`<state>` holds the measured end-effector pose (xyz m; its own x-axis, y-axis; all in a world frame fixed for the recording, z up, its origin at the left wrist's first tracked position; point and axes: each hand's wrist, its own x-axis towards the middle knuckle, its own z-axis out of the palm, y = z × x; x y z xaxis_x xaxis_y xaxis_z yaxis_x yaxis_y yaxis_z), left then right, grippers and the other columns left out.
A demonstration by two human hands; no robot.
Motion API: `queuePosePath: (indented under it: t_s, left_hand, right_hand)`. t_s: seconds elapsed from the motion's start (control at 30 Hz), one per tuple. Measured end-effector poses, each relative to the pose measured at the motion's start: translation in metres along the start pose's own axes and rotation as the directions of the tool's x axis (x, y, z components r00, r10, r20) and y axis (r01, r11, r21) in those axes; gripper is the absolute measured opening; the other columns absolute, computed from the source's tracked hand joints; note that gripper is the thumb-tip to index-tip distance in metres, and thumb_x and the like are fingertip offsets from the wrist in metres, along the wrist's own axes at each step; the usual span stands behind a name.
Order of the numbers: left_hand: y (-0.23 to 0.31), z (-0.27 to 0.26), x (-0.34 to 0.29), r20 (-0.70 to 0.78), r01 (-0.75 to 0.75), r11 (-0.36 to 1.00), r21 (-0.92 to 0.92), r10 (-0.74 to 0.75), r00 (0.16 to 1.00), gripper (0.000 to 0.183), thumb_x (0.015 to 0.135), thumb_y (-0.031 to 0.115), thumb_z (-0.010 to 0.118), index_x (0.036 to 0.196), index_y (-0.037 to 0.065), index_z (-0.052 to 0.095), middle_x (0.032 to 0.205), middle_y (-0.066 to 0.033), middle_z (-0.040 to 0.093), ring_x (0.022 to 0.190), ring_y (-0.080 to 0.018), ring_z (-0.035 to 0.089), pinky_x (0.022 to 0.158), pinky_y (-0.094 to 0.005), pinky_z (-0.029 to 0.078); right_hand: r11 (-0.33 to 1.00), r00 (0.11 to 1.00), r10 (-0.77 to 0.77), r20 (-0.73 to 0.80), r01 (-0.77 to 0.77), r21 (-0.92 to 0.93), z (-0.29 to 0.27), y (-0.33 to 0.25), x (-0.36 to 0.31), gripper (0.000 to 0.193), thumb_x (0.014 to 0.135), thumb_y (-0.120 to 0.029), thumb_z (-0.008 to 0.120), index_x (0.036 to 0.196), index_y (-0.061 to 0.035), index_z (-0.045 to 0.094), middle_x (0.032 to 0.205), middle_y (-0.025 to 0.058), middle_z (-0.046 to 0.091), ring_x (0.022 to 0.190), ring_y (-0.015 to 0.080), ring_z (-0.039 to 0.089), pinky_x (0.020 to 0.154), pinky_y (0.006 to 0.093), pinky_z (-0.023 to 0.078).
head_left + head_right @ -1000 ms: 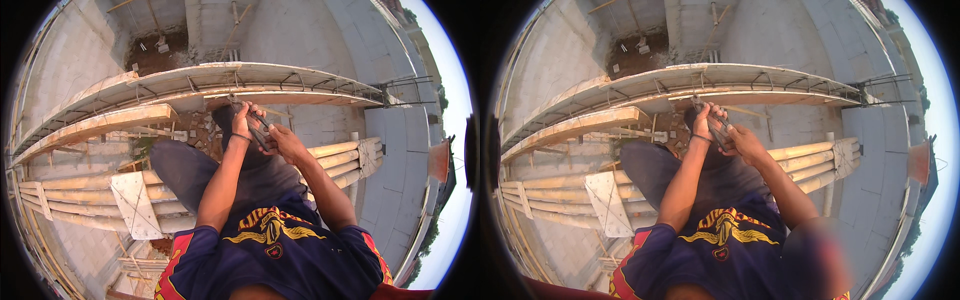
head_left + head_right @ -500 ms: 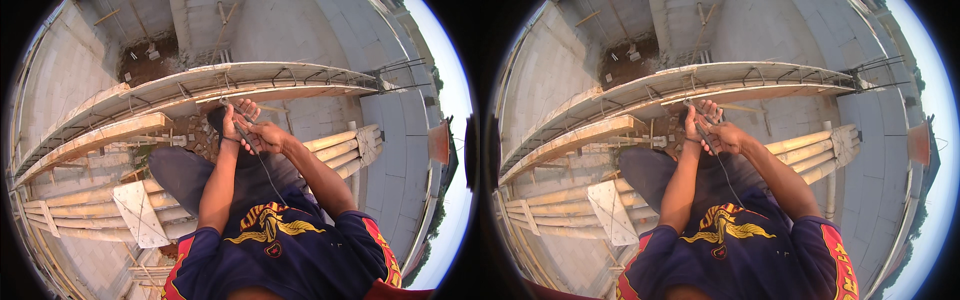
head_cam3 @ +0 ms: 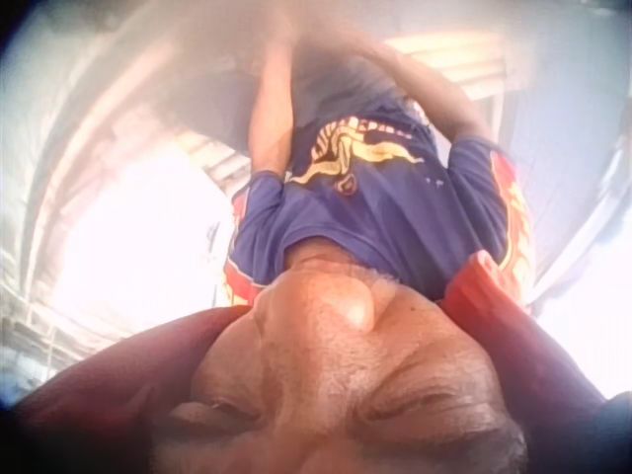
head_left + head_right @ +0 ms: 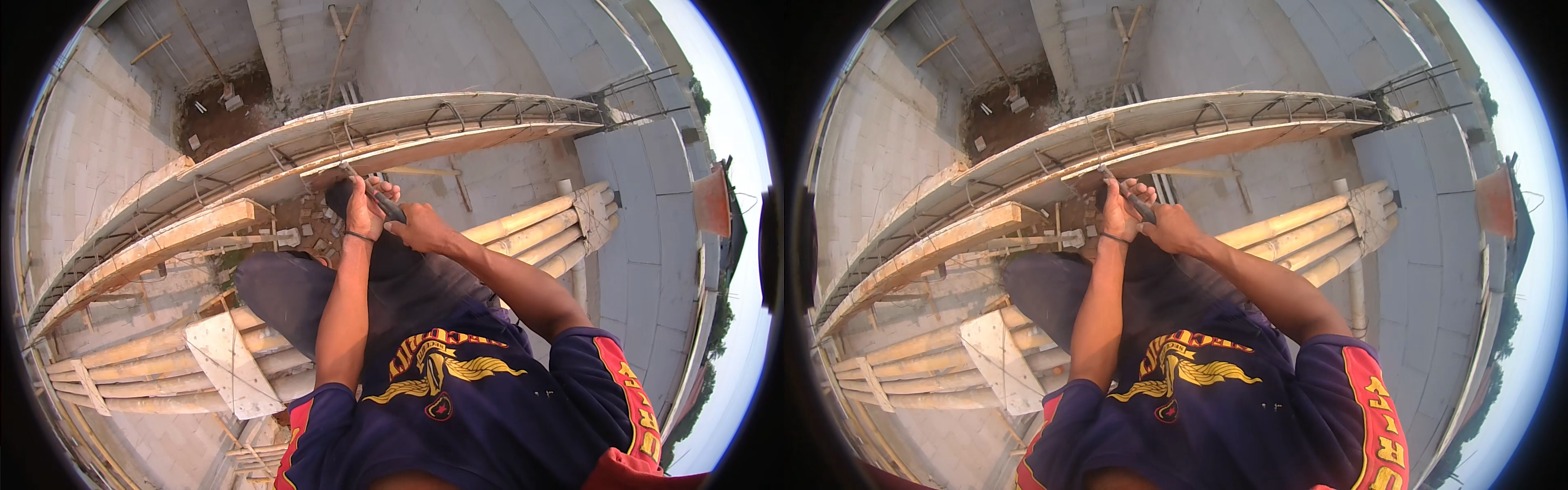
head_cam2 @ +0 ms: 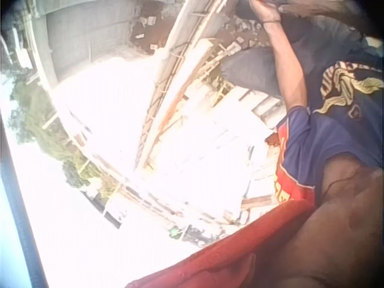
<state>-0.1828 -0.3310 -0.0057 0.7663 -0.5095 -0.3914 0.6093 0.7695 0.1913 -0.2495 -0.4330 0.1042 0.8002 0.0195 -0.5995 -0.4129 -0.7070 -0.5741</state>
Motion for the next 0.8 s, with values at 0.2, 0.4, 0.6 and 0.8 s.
queuePosePath:
  t_s: [0.2,0.4,0.6,0.8]
  left_hand:
    - [0.007,-0.008,0.009,0.377,0.108,0.953,-0.282,0.006,0.926,0.026,0.098,0.034,0.055,0.102,0.008,0.056,0.075,-0.0019,0.054,0.07,-0.0163,0.057,0.072,-0.0397,0.051]
    - [-0.001,0.007,0.019,-0.176,0.002,1.0,0.003,-0.002,0.984,0.017,0.099,0.021,0.047,0.086,0.012,0.05,0.067,0.0009,0.045,0.053,-0.0149,0.043,0.056,-0.0379,0.044]
    - [-0.009,0.013,0.007,-0.084,-0.154,0.933,0.325,0.191,0.978,0.05,0.091,0.054,0.06,0.091,0.005,0.05,0.075,-0.0047,0.054,0.063,-0.0177,0.058,0.06,-0.0375,0.052]
    - [0.015,-0.014,-0.03,-0.342,-0.007,0.709,0.705,0.349,0.873,0.046,0.1,0.045,0.049,0.092,0.001,0.06,0.081,-0.0102,0.063,0.075,-0.0185,0.065,0.062,-0.033,0.051]
  right_hand:
    - [0.256,0.892,-0.189,0.41,-0.358,0.898,-0.001,0.011,-0.001,0.056,0.092,-0.047,0.062,0.113,0.0045,0.052,0.093,0.014,0.063,0.077,0.0206,0.064,0.064,0.0342,0.056]
    - [0.989,0.996,0.074,-0.044,-0.079,-0.125,-0.002,-0.004,0.0,0.072,0.078,-0.045,0.077,0.119,0.0064,0.047,0.107,0.0254,0.061,0.089,0.0359,0.066,0.079,0.0444,0.055]
    - [0.992,0.999,0.051,-0.015,-0.052,-0.113,-0.024,-0.01,0.005,0.045,0.088,-0.029,0.066,0.113,0.0061,0.052,0.092,0.0227,0.064,0.079,0.0345,0.067,0.072,0.0428,0.054]
    - [0.515,0.921,-0.031,0.388,-0.318,0.796,-0.029,0.013,0.008,0.031,0.101,-0.029,0.052,0.109,0.0008,0.054,0.088,0.0142,0.063,0.068,0.0187,0.061,0.059,0.0324,0.051]
